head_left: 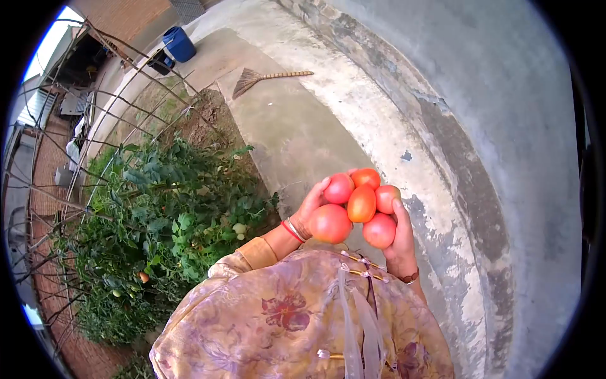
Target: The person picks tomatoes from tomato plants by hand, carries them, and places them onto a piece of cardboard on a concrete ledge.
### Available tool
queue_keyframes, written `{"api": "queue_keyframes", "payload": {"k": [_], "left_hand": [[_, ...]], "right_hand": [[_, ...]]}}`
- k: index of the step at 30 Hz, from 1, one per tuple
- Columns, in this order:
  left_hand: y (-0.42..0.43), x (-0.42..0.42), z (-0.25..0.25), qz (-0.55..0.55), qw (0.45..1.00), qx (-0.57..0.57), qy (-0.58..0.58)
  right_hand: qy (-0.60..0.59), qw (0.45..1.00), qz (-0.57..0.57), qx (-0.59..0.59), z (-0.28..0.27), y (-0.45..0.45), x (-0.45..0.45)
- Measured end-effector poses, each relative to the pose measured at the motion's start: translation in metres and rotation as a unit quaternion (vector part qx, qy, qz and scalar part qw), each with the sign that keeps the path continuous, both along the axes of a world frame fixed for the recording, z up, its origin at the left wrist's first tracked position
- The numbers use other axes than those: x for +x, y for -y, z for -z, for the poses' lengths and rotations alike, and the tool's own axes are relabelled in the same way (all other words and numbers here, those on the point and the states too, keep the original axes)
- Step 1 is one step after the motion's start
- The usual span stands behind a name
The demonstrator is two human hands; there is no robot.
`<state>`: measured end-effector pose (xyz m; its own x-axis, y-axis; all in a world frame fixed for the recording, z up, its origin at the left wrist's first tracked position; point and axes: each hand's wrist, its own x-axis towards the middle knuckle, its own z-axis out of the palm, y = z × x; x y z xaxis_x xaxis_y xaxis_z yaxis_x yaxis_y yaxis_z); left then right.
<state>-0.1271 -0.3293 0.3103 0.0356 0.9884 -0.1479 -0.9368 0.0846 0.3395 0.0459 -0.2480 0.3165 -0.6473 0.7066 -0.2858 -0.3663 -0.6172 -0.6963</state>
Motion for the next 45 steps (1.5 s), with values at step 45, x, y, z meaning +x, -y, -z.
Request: {"api": "queue_keyframes", "payload": {"k": [45], "left_hand": [[-0.469,-0.903,0.050,-0.442,0.897,-0.005,0.004]], "right_hand": [[-0.021,0.887,-0.462,-0.011,0.045,-0.569,-1.034]]}}
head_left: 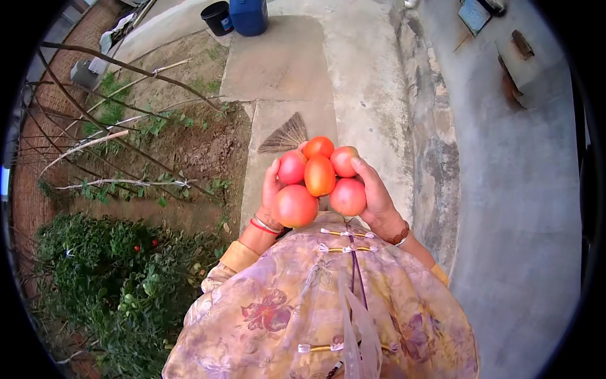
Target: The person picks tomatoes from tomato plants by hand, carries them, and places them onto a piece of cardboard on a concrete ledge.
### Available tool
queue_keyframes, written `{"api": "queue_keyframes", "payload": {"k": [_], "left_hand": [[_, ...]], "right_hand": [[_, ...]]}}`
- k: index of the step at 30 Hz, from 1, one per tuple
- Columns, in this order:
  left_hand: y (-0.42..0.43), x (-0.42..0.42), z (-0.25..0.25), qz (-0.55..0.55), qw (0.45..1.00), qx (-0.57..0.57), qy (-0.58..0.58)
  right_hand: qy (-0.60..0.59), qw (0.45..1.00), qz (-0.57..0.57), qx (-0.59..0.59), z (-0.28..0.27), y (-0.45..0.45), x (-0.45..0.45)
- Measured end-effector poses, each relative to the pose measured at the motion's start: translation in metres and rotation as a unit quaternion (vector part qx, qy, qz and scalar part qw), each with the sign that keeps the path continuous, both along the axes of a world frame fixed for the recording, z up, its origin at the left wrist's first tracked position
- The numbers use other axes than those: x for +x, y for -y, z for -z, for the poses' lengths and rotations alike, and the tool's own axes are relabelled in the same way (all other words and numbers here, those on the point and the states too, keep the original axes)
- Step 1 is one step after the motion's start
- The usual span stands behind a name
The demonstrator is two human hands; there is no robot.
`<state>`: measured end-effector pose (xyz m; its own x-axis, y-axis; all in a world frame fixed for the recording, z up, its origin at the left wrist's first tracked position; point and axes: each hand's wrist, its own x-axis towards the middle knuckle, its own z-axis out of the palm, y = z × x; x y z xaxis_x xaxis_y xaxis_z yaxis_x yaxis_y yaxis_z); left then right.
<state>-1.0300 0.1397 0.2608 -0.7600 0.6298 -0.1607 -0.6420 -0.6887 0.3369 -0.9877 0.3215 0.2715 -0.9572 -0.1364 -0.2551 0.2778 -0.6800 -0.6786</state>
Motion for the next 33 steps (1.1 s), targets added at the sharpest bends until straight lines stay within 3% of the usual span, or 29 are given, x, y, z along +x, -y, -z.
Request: {"api": "queue_keyframes", "payload": {"k": [2,5,9,14,21,27,33], "left_hand": [[-0.025,-0.055,-0.002,-0.028,0.998,-0.055,-0.016],[-0.050,-0.144,-0.011,0.033,0.998,-0.021,-0.047],[-0.087,-0.240,-0.013,0.059,0.998,0.004,0.003],[-0.133,-0.362,0.005,0.099,0.995,-0.003,-0.023],[-0.225,-0.547,0.007,0.038,0.998,0.004,-0.050],[-0.284,-0.697,-0.002,-0.030,0.998,0.052,-0.030],[-0.329,-0.835,-0.001,-0.081,0.996,-0.010,-0.043]], "right_hand": [[0.006,1.000,0.012,0.022,-0.006,-0.022,-0.053],[-0.007,0.999,0.036,0.032,-0.011,-0.049,-0.133],[0.008,0.996,0.092,0.008,-0.015,-0.079,-0.219],[0.016,0.997,0.080,0.007,-0.012,-0.130,-0.333],[-0.009,0.999,0.043,0.014,0.013,-0.222,-0.540],[-0.024,0.998,-0.051,0.004,-0.007,-0.289,-0.716],[-0.015,0.995,-0.097,-0.015,0.008,-0.337,-0.868]]}}
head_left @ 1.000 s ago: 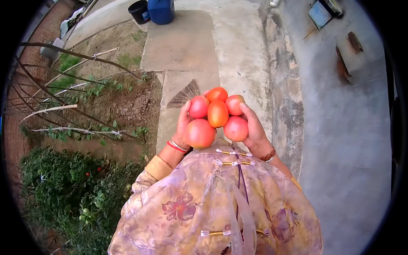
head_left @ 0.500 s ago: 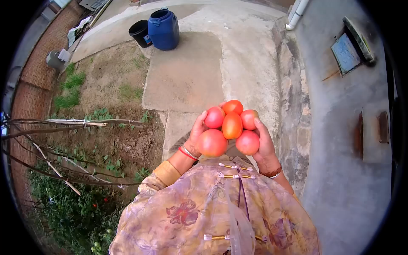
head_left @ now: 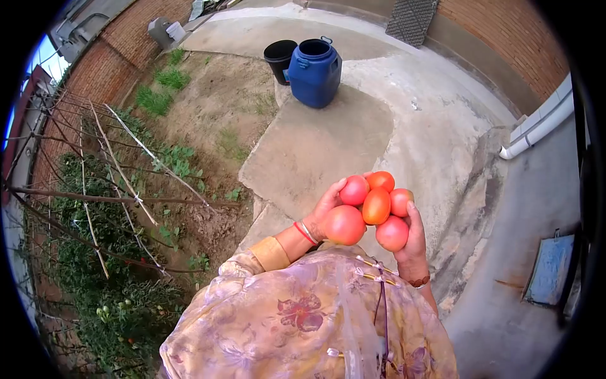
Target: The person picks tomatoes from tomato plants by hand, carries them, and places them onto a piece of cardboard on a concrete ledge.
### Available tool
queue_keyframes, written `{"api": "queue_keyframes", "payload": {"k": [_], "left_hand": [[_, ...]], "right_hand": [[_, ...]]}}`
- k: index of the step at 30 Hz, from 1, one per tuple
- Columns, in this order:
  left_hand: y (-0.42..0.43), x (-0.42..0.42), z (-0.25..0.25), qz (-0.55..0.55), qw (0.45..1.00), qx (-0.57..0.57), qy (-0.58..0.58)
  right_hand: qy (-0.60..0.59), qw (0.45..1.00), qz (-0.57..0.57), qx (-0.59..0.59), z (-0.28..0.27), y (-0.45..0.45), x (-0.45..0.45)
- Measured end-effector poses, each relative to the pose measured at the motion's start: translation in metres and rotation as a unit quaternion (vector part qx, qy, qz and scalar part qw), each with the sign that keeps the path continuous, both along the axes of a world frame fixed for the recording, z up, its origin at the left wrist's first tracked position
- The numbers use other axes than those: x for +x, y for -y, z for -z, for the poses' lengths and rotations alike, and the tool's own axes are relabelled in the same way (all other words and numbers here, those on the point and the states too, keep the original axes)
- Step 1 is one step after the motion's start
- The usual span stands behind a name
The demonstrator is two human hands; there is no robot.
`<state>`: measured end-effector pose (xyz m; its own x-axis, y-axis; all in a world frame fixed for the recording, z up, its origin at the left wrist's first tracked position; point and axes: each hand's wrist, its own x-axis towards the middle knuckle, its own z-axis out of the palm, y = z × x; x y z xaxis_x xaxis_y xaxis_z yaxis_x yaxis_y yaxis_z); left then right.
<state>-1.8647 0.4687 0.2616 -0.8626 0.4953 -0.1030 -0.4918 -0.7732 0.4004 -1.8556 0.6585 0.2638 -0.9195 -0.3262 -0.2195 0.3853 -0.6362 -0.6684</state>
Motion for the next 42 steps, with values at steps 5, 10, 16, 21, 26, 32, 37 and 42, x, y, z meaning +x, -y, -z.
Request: {"api": "queue_keyframes", "payload": {"k": [5,10,16,21,26,32,37,42], "left_hand": [[-0.038,-0.141,0.024,0.055,0.997,0.040,0.021],[-0.087,-0.310,0.035,0.091,0.996,0.017,-0.005],[-0.146,-0.466,0.034,0.212,0.973,0.081,0.052],[-0.214,-0.582,0.048,0.235,0.966,0.061,0.088],[-0.297,-0.708,0.057,0.222,0.973,0.012,0.057],[-0.383,-0.840,0.042,0.215,0.975,-0.007,0.057],[-0.451,-0.949,0.042,0.186,0.977,-0.004,0.105],[-0.513,-1.066,0.062,0.240,0.967,-0.001,0.090]], "right_hand": [[0.025,0.998,0.050,0.037,0.017,-0.038,-0.131],[0.005,0.991,0.120,0.057,0.016,-0.085,-0.267],[0.018,0.983,0.178,0.047,0.009,-0.142,-0.394],[0.060,0.971,0.228,0.046,0.017,-0.201,-0.501],[0.031,0.978,0.207,0.004,0.031,-0.282,-0.626],[0.068,0.974,0.217,-0.002,0.029,-0.371,-0.770],[0.062,0.979,0.190,-0.024,0.031,-0.440,-0.885],[0.061,0.970,0.234,0.002,0.052,-0.499,-0.987]]}}
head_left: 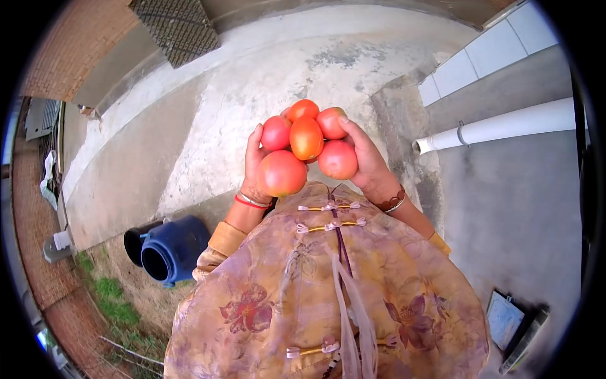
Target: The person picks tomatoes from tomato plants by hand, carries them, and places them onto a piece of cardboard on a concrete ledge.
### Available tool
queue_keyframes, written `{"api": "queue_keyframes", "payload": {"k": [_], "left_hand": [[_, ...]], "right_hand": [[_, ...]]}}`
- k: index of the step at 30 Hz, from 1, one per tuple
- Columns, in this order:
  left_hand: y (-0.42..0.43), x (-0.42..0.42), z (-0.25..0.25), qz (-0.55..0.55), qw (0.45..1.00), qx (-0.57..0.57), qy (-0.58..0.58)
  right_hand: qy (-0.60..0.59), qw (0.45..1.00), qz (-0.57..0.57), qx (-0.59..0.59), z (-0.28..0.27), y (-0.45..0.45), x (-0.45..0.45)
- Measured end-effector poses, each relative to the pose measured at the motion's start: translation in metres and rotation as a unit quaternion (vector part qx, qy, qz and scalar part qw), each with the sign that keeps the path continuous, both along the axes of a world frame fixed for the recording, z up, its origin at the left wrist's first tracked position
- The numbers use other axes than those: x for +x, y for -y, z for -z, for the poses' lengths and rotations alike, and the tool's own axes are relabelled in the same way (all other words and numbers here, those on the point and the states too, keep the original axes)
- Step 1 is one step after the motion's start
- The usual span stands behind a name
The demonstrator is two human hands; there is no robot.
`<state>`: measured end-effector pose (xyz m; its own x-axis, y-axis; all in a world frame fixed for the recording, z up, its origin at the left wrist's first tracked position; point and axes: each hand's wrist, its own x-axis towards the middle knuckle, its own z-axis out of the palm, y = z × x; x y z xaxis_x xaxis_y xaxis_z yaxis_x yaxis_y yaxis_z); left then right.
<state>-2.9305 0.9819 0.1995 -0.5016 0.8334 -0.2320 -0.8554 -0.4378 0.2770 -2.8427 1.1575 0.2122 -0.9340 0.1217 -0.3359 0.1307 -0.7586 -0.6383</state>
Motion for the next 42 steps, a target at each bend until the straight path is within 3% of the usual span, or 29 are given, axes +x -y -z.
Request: {"api": "queue_keyframes", "payload": {"k": [4,8,10,14,18,26,34,39,42], "left_hand": [[-0.073,-0.101,-0.006,0.026,0.998,-0.033,-0.053],[-0.119,-0.170,-0.020,0.091,0.993,-0.022,-0.068],[-0.155,-0.220,-0.018,0.125,0.989,-0.013,-0.085],[-0.223,-0.279,-0.018,0.182,0.980,-0.028,-0.069],[-0.328,-0.351,0.001,0.245,0.967,-0.060,-0.049],[-0.529,-0.432,-0.027,0.215,0.963,-0.107,-0.118],[-0.705,-0.488,-0.056,0.189,0.963,-0.172,-0.090],[-0.824,-0.550,-0.017,0.282,0.947,-0.121,-0.097],[-0.915,-0.580,-0.021,0.313,0.937,-0.116,-0.102]], "right_hand": [[0.003,0.998,0.062,0.016,0.008,-0.052,-0.084],[0.007,0.994,0.105,0.018,-0.026,-0.084,-0.136],[-0.029,0.991,0.126,0.031,-0.013,-0.113,-0.177],[0.015,0.982,0.189,-0.006,-0.017,-0.170,-0.220],[-0.012,0.969,0.245,-0.014,0.017,-0.262,-0.279],[-0.062,0.969,0.237,0.026,0.004,-0.458,-0.372],[-0.055,0.967,0.248,0.012,-0.014,-0.625,-0.440],[-0.041,0.958,0.285,0.009,0.005,-0.732,-0.476],[-0.035,0.943,0.329,0.030,0.007,-0.806,-0.504]]}}
